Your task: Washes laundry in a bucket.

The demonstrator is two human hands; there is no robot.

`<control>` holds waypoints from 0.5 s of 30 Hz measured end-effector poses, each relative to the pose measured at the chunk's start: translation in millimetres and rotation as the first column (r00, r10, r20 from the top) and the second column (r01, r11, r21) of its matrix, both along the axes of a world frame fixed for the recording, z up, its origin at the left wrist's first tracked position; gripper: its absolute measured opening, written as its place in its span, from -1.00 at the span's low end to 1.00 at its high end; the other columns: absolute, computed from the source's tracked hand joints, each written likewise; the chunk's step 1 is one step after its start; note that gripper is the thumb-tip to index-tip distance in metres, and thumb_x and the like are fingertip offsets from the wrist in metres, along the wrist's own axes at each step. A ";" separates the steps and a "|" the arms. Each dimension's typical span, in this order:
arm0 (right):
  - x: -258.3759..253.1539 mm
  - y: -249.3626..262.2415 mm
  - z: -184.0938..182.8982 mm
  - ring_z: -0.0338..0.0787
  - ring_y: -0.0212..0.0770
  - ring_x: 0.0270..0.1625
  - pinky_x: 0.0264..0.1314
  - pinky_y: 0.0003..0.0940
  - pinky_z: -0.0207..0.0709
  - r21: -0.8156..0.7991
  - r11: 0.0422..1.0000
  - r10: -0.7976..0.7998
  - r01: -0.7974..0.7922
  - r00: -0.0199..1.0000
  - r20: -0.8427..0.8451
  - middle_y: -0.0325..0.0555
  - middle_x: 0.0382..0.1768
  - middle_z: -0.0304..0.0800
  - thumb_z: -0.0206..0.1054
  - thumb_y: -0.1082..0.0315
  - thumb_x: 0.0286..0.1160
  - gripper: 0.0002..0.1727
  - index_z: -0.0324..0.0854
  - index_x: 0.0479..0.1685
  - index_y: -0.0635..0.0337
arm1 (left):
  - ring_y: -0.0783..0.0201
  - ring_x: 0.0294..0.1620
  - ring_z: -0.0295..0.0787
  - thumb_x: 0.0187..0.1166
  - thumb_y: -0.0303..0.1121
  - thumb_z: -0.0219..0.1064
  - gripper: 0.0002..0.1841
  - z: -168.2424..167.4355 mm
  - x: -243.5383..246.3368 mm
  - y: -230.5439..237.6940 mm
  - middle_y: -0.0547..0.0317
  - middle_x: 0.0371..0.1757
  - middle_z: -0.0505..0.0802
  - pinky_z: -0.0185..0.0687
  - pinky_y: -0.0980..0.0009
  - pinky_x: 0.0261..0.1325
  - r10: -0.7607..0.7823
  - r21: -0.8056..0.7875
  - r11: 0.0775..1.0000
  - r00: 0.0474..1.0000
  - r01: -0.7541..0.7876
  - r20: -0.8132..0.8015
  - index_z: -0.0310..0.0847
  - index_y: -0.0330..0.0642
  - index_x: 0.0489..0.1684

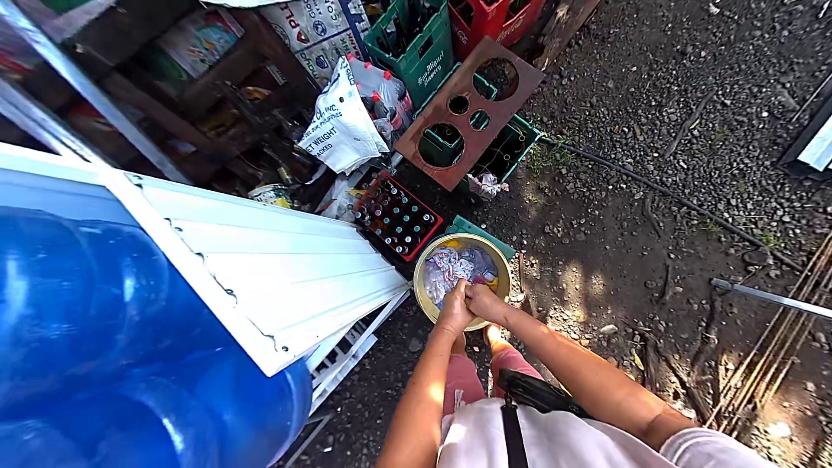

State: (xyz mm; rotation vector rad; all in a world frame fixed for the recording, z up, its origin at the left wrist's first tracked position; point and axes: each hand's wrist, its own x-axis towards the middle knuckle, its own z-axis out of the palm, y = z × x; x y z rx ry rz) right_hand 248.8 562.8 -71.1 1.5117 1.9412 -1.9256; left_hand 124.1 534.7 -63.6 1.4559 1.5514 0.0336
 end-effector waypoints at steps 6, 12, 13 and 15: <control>15.1 -14.3 16.2 0.80 0.29 0.23 0.38 0.25 0.55 0.313 0.910 0.290 -0.271 0.957 -0.015 0.34 0.07 0.83 0.15 0.42 0.67 -0.72 0.73 -0.02 0.44 | 0.08 0.32 0.78 0.26 -0.37 0.64 -0.46 17.4 -13.8 -3.1 -0.15 0.21 0.86 0.57 0.06 0.54 0.071 -0.193 0.981 0.974 -0.029 0.215 0.70 -0.35 0.27; 71.6 5.6 63.2 0.73 -0.24 0.40 0.55 -0.25 0.54 -0.089 0.995 -0.078 0.036 0.843 -0.532 -0.04 0.31 0.81 0.19 0.26 0.74 -0.65 0.80 0.20 0.25 | 0.07 0.68 0.45 0.24 -0.20 0.70 -0.14 87.2 -31.8 2.7 -0.11 0.62 0.60 0.31 0.09 0.75 0.167 -0.198 0.974 0.932 -0.106 0.322 0.44 -0.25 0.65; 82.7 7.9 65.6 0.78 -0.22 0.31 0.44 -0.22 0.62 -0.269 0.960 -0.222 0.072 0.784 -0.580 -0.05 0.30 0.81 0.17 0.22 0.75 -0.61 0.76 0.26 0.26 | 0.11 0.69 0.44 0.27 -0.21 0.65 -0.13 96.0 -36.5 2.7 -0.11 0.67 0.55 0.36 0.17 0.72 0.260 -0.215 0.961 0.838 -0.175 0.479 0.39 -0.31 0.68; 100.3 9.8 47.9 0.84 -0.13 0.18 0.27 -0.13 0.72 -0.507 0.850 -0.434 0.142 0.735 -0.521 -0.04 0.28 0.81 0.08 0.09 0.75 -0.52 0.64 0.37 0.22 | 0.09 0.62 0.54 0.39 -0.12 0.55 -0.15 93.3 -42.3 3.8 -0.10 0.66 0.56 0.52 0.15 0.60 0.444 -0.342 0.896 0.577 -0.283 0.686 0.32 -0.36 0.69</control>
